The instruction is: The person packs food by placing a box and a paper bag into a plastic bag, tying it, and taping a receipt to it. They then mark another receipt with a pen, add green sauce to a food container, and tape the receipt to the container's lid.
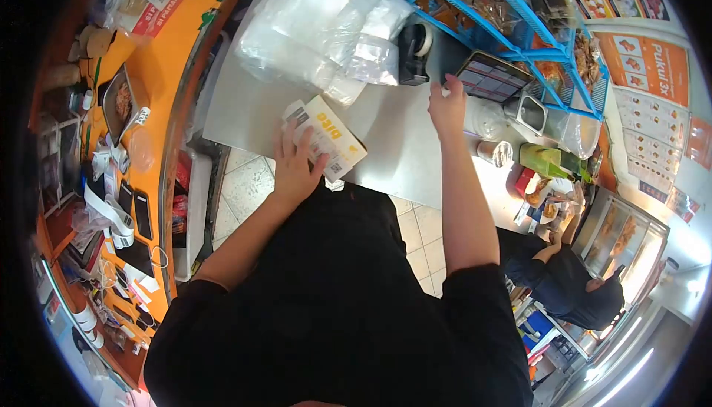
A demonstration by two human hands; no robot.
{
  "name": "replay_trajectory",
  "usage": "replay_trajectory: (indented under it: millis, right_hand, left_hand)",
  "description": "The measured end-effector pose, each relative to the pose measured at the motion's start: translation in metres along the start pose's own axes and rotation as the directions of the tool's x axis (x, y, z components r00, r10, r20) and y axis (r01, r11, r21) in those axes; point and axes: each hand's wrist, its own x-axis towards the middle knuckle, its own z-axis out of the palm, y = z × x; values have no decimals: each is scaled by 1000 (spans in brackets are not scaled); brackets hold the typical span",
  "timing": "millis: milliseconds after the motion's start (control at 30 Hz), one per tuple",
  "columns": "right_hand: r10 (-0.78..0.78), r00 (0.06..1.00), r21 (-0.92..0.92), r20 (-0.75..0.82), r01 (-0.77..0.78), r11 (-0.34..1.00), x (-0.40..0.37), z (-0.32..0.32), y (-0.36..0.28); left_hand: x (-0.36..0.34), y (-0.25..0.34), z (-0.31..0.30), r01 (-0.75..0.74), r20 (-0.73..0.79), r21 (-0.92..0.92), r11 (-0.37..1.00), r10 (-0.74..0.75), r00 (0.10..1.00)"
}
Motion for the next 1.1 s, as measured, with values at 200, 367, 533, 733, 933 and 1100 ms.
replay_trajectory:
  millis: [200,367,533,733,933,1100]
  right_hand:
    - [319,787,261,527,-508,821,66,8,-11]
    - [492,582,85,648,-697,712,95,7,-30]
    - [340,728,263,595,-576,774,70,1,-17]
    - [-59,988,435,142,-8,900,-21,53,54]
    - [-2,999,490,45,-20,872,-25,59,44]
    - [-27,997,410,-72,55,911,-24,67,42]
  left_hand:
    - [-6,-1,33,-168,127,-143,975,187,974]
    - [-1,23,48,-274,184,-20,962,273,944]
    - [0,36,60,-310,245,-126,942,333,911]
    - [34,47,77,-452,315,-292,843,531,787]
    - [50,58,62,-515,407,-169,840,535,740]
    - [32,72,54,-464,421,-87,882,454,785]
